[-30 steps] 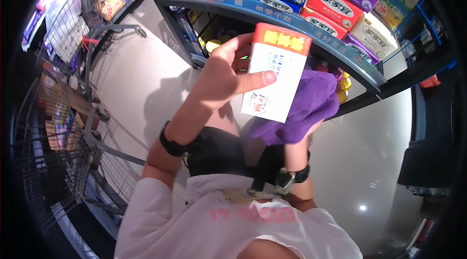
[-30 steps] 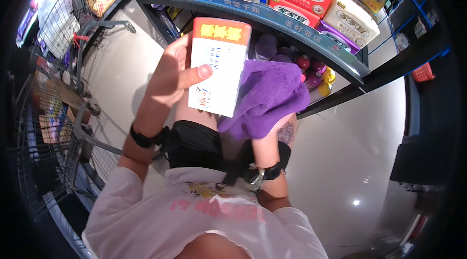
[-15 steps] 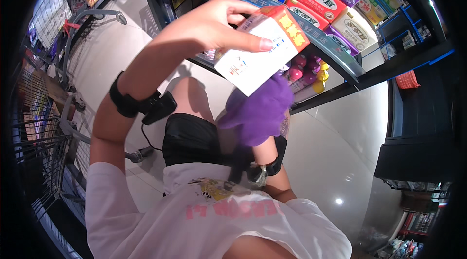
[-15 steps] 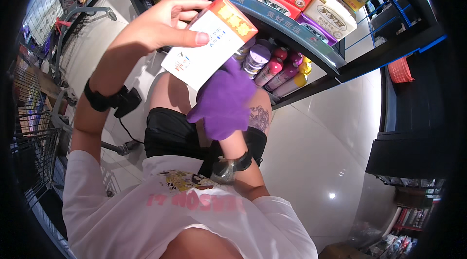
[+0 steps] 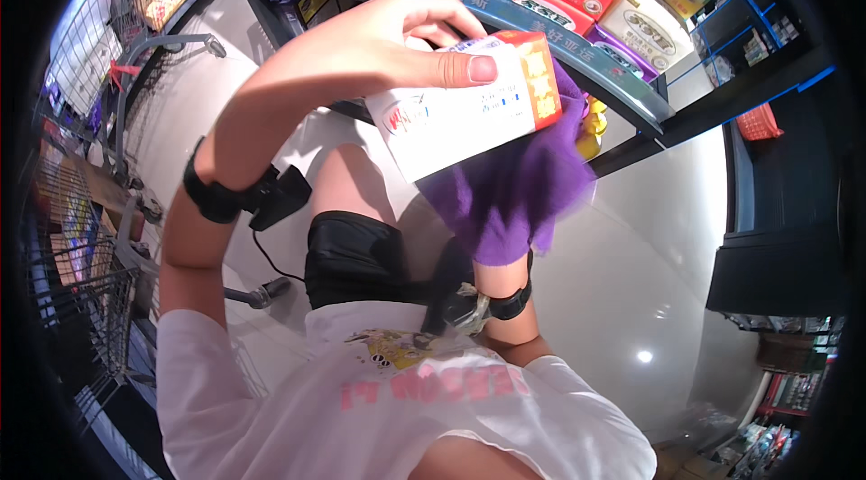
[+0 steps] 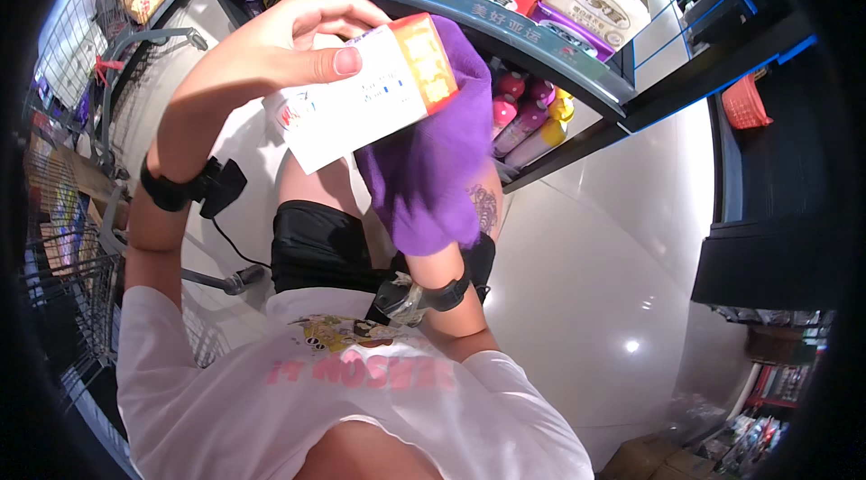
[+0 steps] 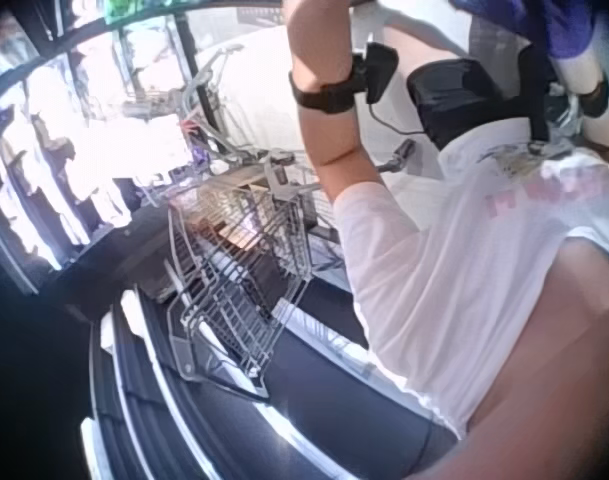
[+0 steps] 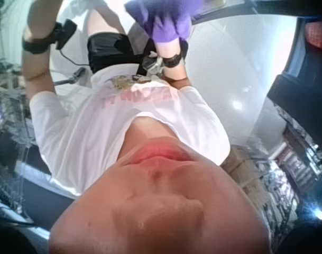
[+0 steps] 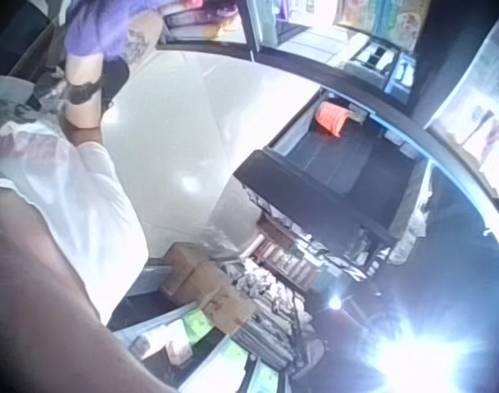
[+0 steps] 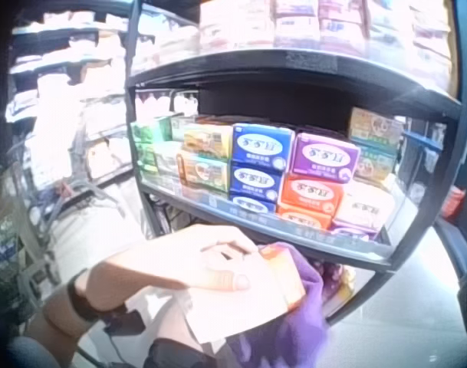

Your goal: Using a purple cloth to wipe down various boxes of household goods on a store shelf.

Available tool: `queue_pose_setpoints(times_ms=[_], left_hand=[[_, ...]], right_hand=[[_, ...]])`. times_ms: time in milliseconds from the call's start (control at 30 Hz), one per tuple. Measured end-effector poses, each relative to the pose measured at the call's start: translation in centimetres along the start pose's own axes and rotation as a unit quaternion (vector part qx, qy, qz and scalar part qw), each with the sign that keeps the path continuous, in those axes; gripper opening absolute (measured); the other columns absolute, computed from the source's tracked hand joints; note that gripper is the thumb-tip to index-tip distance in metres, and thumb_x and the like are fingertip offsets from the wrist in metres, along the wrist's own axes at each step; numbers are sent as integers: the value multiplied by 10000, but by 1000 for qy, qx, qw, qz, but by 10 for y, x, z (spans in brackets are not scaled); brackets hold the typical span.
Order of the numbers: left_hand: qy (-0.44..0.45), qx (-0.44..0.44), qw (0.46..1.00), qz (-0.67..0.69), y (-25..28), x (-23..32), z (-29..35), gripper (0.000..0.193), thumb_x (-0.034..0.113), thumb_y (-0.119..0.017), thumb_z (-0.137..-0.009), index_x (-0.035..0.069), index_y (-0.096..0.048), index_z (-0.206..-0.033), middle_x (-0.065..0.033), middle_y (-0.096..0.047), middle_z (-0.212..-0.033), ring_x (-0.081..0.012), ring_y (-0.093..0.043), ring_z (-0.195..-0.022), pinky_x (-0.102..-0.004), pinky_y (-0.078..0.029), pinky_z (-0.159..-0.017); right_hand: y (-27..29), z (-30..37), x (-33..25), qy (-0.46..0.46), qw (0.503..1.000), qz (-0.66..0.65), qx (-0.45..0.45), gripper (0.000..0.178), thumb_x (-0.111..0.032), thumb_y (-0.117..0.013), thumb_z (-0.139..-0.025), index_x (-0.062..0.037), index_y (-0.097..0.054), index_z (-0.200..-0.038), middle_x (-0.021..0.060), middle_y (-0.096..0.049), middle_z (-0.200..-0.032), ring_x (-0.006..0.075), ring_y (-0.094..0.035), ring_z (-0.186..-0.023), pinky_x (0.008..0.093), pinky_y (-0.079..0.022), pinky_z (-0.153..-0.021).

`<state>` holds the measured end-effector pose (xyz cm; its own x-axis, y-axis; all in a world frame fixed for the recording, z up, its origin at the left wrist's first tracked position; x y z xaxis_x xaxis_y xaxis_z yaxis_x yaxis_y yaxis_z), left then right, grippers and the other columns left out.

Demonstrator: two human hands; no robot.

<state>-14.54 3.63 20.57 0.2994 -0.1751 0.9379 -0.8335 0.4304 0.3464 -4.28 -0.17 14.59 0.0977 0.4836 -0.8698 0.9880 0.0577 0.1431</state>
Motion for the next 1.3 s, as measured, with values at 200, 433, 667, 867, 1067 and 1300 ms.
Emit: queue_pose_setpoints(times_ms=[200,433,667,867,1067,1300], left_hand=[[-237,129,961,-53,17,27,19,335,208,-570,-789,50,-519,-1081,-104,-436,-1141,-211,-405,-1088,-346,-344,-889],[-279,268,911,-145,-36,16,49,971,221,-792,-529,30,-181,-1259,-136,-244,-1251,-228,-354,-1119,-334,-349,-890],[-300,240,920,-82,-27,16,50,823,162,-780,-550,27,-272,-1184,-115,-329,-1170,-203,-426,-1039,-294,-403,-820],[-286,238,928,-24,-19,15,54,815,221,-810,-512,-2,-320,-1123,-107,-430,-1074,-165,-462,-993,-270,-424,-782],[-269,249,929,-44,-17,20,55,778,198,-805,-518,0,-336,-1107,-80,-489,-997,-149,-502,-933,-259,-429,-774],[-270,230,935,7,-22,22,55,680,114,-781,-554,12,-366,-1083,-62,-491,-982,-131,-499,-919,-249,-429,-768]], right_hand=[[7,21,2,35,973,-229,1,392,-178,-374,-867,-32,-301,-1224,93,-436,-1150,171,-429,-1045,286,-351,-875],[23,31,1,-2,996,90,16,383,-191,-531,-755,-19,-445,-1087,105,-514,-1016,233,-497,-913,323,-379,-803],[11,25,-14,42,973,228,-4,319,-201,-571,-726,-37,-509,-992,110,-547,-922,260,-530,-833,333,-411,-707],[12,17,41,-79,966,-233,81,327,-61,-569,-771,27,-454,-1064,64,-539,-969,112,-532,-842,236,-446,-686],[27,19,51,-93,966,-186,152,384,-80,-617,-732,17,-458,-1068,87,-543,-984,147,-532,-869,265,-436,-727],[43,19,34,-28,962,-186,198,407,-103,-593,-760,18,-420,-1108,99,-509,-1048,164,-507,-941,280,-422,-787]])
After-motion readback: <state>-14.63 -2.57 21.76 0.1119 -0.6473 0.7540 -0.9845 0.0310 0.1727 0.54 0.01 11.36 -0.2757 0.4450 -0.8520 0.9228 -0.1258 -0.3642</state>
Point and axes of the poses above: each hand's wrist, its own z-axis away from the middle knuckle, its own y-axis out of the back of the hand, x = y × z, the point moved 10 cm from there along -z, towards the middle knuckle
